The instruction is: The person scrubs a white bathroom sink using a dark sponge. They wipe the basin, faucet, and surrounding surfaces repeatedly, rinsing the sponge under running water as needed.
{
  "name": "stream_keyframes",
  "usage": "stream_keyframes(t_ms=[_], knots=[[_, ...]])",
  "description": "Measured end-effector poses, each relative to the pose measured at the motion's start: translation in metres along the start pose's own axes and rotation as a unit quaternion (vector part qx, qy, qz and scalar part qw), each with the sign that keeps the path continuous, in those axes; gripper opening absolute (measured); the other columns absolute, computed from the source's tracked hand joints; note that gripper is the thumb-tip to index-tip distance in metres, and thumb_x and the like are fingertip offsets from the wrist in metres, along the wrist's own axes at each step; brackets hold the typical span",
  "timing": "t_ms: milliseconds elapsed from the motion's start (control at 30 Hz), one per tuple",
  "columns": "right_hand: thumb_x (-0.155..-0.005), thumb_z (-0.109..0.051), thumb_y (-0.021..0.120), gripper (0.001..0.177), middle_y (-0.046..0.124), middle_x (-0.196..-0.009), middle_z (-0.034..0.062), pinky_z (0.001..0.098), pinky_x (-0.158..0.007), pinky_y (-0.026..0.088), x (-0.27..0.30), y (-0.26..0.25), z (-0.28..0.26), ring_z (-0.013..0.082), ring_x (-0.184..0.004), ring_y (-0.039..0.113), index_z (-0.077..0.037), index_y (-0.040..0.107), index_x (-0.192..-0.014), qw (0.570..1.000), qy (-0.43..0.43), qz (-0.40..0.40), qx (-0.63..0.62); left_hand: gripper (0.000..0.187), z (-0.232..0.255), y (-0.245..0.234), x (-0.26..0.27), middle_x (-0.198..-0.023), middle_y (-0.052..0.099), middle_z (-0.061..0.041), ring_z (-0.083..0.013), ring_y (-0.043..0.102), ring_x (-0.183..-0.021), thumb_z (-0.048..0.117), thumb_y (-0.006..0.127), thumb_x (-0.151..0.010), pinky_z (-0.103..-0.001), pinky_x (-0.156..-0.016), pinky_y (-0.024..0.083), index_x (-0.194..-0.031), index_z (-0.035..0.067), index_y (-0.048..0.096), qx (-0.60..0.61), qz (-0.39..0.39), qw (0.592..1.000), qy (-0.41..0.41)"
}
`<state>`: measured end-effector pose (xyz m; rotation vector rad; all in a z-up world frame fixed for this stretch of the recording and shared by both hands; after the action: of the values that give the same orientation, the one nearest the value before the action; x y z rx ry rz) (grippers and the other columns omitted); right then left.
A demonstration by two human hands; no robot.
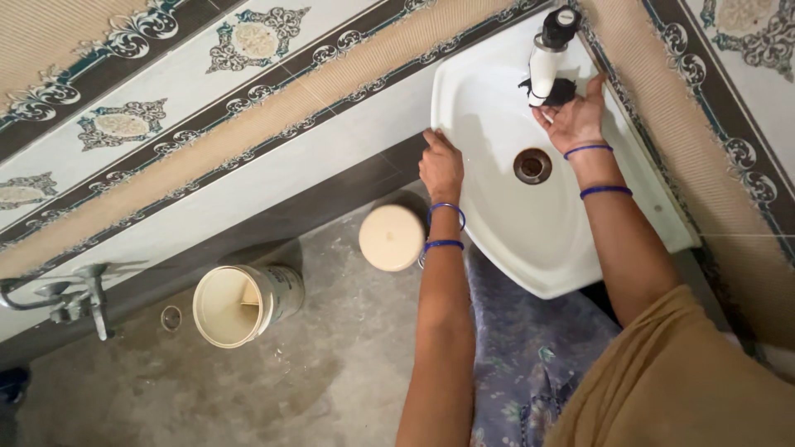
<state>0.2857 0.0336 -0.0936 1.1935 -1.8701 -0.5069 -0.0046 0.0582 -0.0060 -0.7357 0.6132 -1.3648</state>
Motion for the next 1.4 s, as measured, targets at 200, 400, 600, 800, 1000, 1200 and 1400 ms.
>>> stream_keyframes(t_ms=[200, 400, 600, 800, 1000, 1200, 1400], knots=[[-0.078, -0.094, 0.020, 0.125, 0.064, -0.147, 0.0203, 0.0482, -0.119, 0.041, -0.005, 0.037, 0.003, 0.0347, -0.135, 0.056, 0.000, 0.052, -0.154, 0.993, 0.073, -0.072, -0.054, 0.035, -0.002, 0.003, -0.003, -0.094, 0.074, -0.027, -0.0534, 0.069, -0.088, 0.034, 0.035, -0.108, -0.061, -0.080, 0.056, -0.126, 0.007, 0.049, -0.010, -0.039, 0.999, -0.023], [-0.070, -0.098, 0.019, 0.128, 0.052, -0.160, 0.0146, 0.0587, -0.119, 0.025, -0.011, 0.030, 0.013, 0.0348, -0.150, 0.043, -0.009, 0.038, -0.160, 0.997, 0.021, -0.061, 0.029, 0.035, -0.003, 0.002, -0.002, -0.095, 0.074, -0.027, -0.0541, 0.069, -0.090, 0.034, 0.036, -0.106, -0.062, -0.080, 0.055, -0.127, 0.009, 0.047, -0.001, -0.048, 0.998, -0.030], [-0.070, -0.100, 0.018, 0.131, 0.038, -0.169, 0.0098, 0.0580, -0.125, 0.023, -0.003, 0.010, 0.017, 0.0311, -0.155, 0.036, -0.010, 0.022, -0.166, 0.986, -0.048, -0.055, 0.151, 0.034, -0.001, 0.001, -0.001, -0.096, 0.074, -0.027, -0.0537, 0.069, -0.090, 0.035, 0.037, -0.108, -0.062, -0.080, 0.056, -0.125, 0.009, 0.050, -0.008, -0.034, 0.999, -0.032], [-0.088, -0.091, 0.013, 0.115, 0.035, -0.170, 0.0115, 0.0507, -0.127, 0.034, 0.029, -0.001, 0.027, 0.0271, -0.159, 0.030, -0.008, 0.019, -0.168, 0.973, -0.102, -0.022, 0.205, 0.035, -0.002, 0.003, -0.002, -0.094, 0.075, -0.026, -0.0532, 0.070, -0.090, 0.035, 0.035, -0.108, -0.061, -0.083, 0.056, -0.129, 0.010, 0.049, 0.003, -0.042, 0.999, -0.031], [-0.108, -0.055, 0.052, 0.059, 0.058, -0.146, 0.0008, 0.0414, -0.120, 0.045, 0.037, -0.005, 0.041, 0.0171, -0.139, 0.053, -0.014, 0.048, -0.150, 0.987, -0.134, 0.010, 0.084, 0.035, -0.006, 0.008, -0.004, -0.096, 0.075, -0.027, -0.0539, 0.069, -0.092, 0.036, 0.036, -0.109, -0.061, -0.084, 0.055, -0.127, 0.009, 0.050, -0.001, -0.056, 0.998, -0.038], [-0.108, -0.035, 0.054, 0.028, 0.069, -0.122, -0.0048, 0.0344, -0.100, 0.054, -0.003, -0.016, 0.062, 0.0131, -0.111, 0.065, -0.022, 0.058, -0.133, 0.990, -0.095, 0.037, -0.100, 0.038, -0.006, 0.010, -0.007, -0.095, 0.074, -0.028, -0.0538, 0.069, -0.093, 0.036, 0.036, -0.107, -0.061, -0.085, 0.055, -0.131, 0.010, 0.049, 0.003, -0.053, 0.998, -0.044], [-0.111, -0.039, 0.037, 0.040, 0.061, -0.091, 0.0069, 0.0290, -0.066, 0.041, -0.035, -0.011, 0.060, 0.0182, -0.078, 0.057, -0.010, 0.063, -0.117, 0.987, -0.077, 0.035, -0.136, 0.037, -0.006, 0.012, -0.008, -0.096, 0.075, -0.026, -0.0528, 0.070, -0.093, 0.036, 0.035, -0.109, -0.061, -0.085, 0.055, -0.129, 0.009, 0.050, 0.003, -0.063, 0.997, -0.041]])
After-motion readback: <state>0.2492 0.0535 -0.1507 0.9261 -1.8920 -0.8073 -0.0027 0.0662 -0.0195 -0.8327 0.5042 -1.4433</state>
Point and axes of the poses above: each hand's wrist, its own x-axis away from the middle knuckle, its own y-axis out of the palm, z = x × y, the point moved 6 cm from there along -x, towards the middle knuckle
